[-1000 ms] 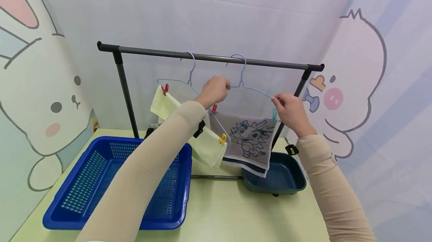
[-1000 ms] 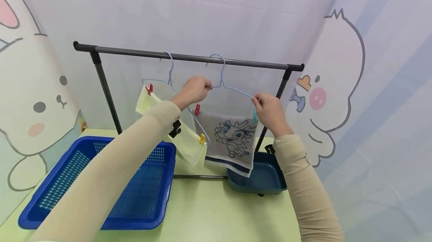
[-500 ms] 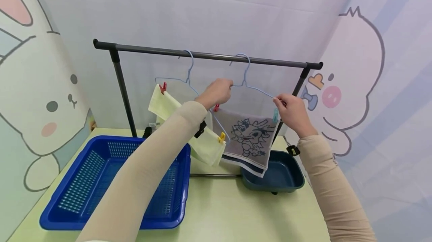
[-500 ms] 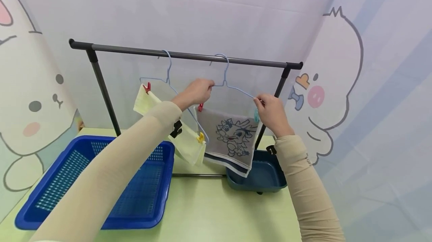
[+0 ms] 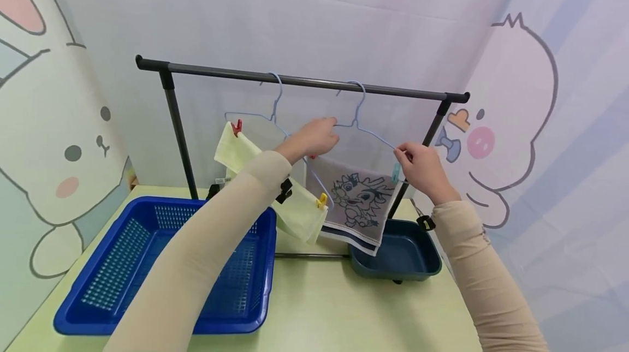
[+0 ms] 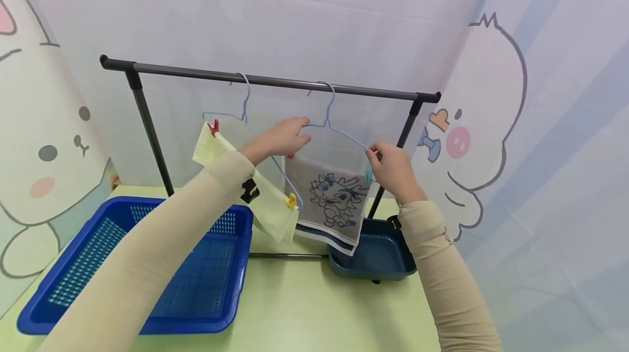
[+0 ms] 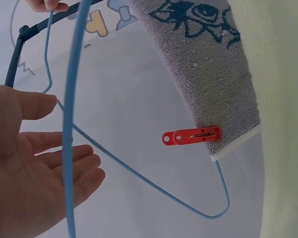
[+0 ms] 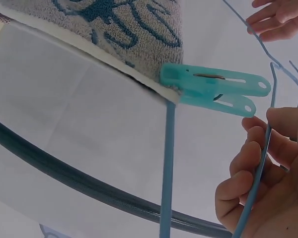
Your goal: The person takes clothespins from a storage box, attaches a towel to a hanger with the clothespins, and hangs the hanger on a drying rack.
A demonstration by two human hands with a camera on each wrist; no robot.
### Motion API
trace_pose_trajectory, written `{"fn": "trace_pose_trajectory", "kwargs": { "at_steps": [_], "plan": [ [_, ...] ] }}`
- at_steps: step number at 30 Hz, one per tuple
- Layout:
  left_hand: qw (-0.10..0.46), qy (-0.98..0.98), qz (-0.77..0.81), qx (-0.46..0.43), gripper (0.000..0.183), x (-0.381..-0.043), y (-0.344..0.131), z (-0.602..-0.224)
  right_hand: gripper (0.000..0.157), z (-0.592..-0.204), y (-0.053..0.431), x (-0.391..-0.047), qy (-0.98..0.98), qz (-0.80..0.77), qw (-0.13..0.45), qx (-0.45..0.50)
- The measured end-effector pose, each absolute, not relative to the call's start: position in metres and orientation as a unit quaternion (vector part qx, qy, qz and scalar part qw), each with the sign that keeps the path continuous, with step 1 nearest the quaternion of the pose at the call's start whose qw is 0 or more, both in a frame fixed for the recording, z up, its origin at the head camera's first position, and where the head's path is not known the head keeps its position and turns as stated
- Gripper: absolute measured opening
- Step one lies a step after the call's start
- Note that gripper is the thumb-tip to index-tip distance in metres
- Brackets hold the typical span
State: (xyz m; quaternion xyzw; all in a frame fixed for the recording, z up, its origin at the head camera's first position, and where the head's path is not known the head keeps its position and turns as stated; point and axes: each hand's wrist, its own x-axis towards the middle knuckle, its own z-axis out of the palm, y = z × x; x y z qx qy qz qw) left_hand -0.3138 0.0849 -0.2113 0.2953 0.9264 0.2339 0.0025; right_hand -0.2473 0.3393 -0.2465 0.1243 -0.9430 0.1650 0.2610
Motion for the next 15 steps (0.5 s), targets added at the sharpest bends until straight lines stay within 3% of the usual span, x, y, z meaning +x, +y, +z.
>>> {"fn": "trace_pose_trajectory", "kwargs": {
  "at_steps": [15],
  "plan": [
    [-0.042, 0.877, 0.292, 0.378, 0.034, -0.263, 0.02, -0.202, 0.03, -0.253, 0.348, -0.223, -0.961, 0.135, 0.192, 0.148]
  ]
}}
